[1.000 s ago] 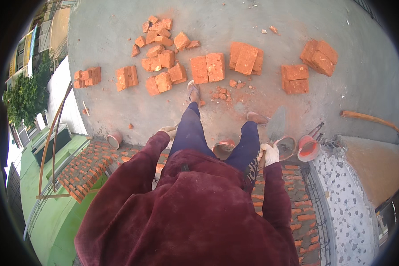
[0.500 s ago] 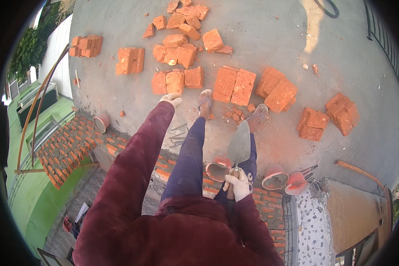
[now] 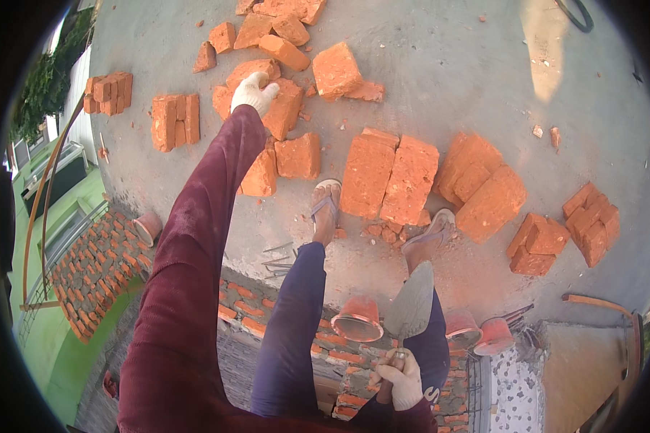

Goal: The person scoops mortar from a bucket with a trowel and spreads it on a partially built brick wall. They place bricks onto the mortar, tap them into alignment, and scrape off excess mortar. The process repeats as the wall height increases.

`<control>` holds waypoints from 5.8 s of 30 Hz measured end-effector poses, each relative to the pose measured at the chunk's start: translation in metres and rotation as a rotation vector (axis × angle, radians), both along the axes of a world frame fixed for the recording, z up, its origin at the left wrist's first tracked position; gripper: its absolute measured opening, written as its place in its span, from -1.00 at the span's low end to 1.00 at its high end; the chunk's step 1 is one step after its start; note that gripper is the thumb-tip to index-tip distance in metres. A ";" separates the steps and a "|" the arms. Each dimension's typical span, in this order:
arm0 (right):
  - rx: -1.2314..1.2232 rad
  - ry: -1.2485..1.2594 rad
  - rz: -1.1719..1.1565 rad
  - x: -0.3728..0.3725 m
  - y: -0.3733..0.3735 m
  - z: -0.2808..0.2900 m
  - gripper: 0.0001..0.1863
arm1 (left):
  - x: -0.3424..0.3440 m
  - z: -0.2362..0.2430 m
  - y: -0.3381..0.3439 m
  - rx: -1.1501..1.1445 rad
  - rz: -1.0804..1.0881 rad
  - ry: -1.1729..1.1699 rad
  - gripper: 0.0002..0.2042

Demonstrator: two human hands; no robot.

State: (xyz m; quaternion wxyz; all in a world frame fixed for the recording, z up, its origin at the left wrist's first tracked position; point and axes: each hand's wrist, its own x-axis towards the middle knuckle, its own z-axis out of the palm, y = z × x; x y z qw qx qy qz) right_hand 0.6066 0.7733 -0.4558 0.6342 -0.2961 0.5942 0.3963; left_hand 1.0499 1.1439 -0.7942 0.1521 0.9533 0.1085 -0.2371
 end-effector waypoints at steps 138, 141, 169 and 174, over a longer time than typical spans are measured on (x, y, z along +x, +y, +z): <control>-1.874 0.870 -1.076 -0.792 -0.278 0.752 -0.50 | -1.159 0.911 -0.895 -1.373 -2.180 1.713 -0.31; -1.805 0.880 -1.066 -0.849 -0.280 0.739 -0.45 | -1.196 0.900 -0.905 -1.390 -2.179 1.591 -0.31; -1.510 0.724 -1.276 -0.910 -0.332 0.711 -0.24 | -1.283 0.855 -0.968 -1.709 -1.962 1.354 -0.54; -1.503 0.686 -1.275 -0.920 -0.323 0.703 -0.21 | -1.276 0.864 -0.937 -1.602 -2.295 1.314 -0.33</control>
